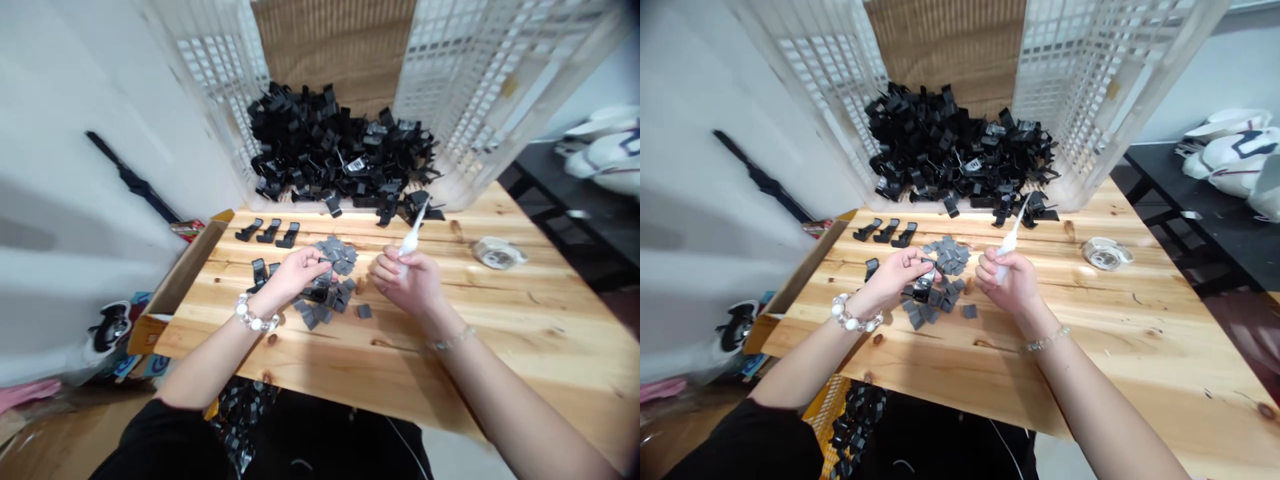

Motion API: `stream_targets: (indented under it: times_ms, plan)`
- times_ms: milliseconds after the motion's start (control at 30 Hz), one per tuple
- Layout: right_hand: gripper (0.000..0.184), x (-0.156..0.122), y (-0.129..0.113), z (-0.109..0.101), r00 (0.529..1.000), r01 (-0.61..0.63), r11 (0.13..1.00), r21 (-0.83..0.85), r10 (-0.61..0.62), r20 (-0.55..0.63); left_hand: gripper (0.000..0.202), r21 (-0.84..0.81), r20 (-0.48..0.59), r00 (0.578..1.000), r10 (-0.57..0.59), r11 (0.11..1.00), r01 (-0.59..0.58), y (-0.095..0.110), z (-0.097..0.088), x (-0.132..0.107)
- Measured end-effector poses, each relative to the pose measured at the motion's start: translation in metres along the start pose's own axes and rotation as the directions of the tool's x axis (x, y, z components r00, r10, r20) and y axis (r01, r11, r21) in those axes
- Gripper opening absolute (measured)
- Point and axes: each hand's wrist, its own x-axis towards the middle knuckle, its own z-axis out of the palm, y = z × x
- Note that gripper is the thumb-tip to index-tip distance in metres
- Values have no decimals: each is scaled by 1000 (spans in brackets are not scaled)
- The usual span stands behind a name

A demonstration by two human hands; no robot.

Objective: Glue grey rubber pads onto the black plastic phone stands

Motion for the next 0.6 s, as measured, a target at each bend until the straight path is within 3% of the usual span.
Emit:
stream_targets:
  times_ms: [67, 133, 233, 333, 467, 600]
  plan:
    - [15, 0, -1, 0, 1000, 13, 999, 32, -12, -16, 35, 1, -166, 981, 96, 995, -97, 18, -17, -4]
    - [15, 0, -2, 1, 999, 11, 999, 49, -10, -33, 37, 38, -331, 934, 133, 991, -128, 34, -42, -9]
    - [16, 0, -3, 3, 999, 6, 998, 63, -3, -48, 35, 149, -434, 898, 72, 989, -7, 43, -85, -20]
    - [17, 0, -1, 6, 999, 15, 997, 81, -11, -45, 36, 232, -510, 860, 10, 964, 126, 31, -116, -30]
    - [15, 1, 6, 8, 999, 24, 995, 97, -20, -37, 31, 356, -591, 806, 28, 906, 230, 10, -127, -36]
    - [14, 2, 12, 10, 999, 35, 995, 89, -32, -33, 23, 509, -611, 766, 199, 840, 188, 18, -106, -38]
